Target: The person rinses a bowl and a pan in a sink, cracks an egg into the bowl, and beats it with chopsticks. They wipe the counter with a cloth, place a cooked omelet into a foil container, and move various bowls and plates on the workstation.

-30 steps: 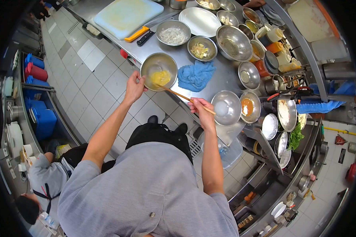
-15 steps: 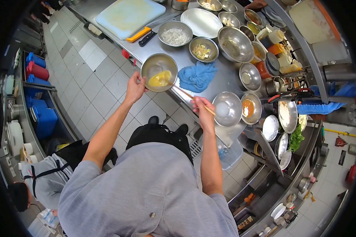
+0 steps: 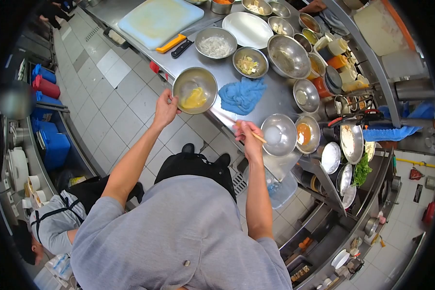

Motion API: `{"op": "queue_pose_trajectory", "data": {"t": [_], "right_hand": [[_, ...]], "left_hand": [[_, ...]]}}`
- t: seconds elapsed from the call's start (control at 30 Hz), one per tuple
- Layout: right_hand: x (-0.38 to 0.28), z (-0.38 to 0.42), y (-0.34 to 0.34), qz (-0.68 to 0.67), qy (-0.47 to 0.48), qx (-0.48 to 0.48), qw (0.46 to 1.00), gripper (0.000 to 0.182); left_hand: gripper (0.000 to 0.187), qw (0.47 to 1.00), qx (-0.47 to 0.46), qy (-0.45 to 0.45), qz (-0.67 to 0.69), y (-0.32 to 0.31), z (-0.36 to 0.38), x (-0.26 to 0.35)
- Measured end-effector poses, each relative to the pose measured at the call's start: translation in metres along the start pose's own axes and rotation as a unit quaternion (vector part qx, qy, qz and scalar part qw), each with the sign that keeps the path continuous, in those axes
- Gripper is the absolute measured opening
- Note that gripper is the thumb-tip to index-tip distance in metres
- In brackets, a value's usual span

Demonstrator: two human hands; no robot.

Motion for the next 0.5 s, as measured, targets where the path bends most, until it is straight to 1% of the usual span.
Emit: {"op": "queue_pose_trajectory", "data": {"t": [0.07,0.17,0.27,0.37,0.4,0.5], "right_hand": [[-0.007,-0.002,0.007,0.013,0.031,0.054,0.998,0.024],[-0.016,0.007,-0.015,0.034,0.017,-0.051,0.998,0.023],[-0.016,-0.001,-0.007,0.056,0.061,0.002,0.997,0.024],[-0.018,0.005,-0.024,0.03,0.051,-0.081,0.995,0.024],[-0.019,0.003,-0.019,-0.026,0.057,-0.058,0.996,0.024],[-0.021,0.0,-0.032,0.055,0.042,-0.118,0.991,0.022]], "left_hand": [[0.018,1.0,0.002,-0.003,0.002,0.002,0.001,0.0],[0.016,1.0,0.014,-0.025,-0.003,0.01,0.005,0.002],[0.016,0.999,0.029,-0.018,-0.01,0.023,0.01,0.001],[0.017,0.999,0.051,-0.015,-0.007,0.034,0.023,-0.001],[0.017,0.998,0.061,-0.009,-0.006,0.039,0.032,-0.001],[0.016,0.994,0.106,-0.004,-0.002,0.053,0.057,0.004]]}}
Point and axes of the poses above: each hand's wrist, its own z-axis away from the middle knuckle, its own y-axis out of the back of the hand, x = y × z, the point moved 10 cm from there along -z, towards the middle knuckle, and after that the axes turned 7 degrees about z, right-handed, at the moved point
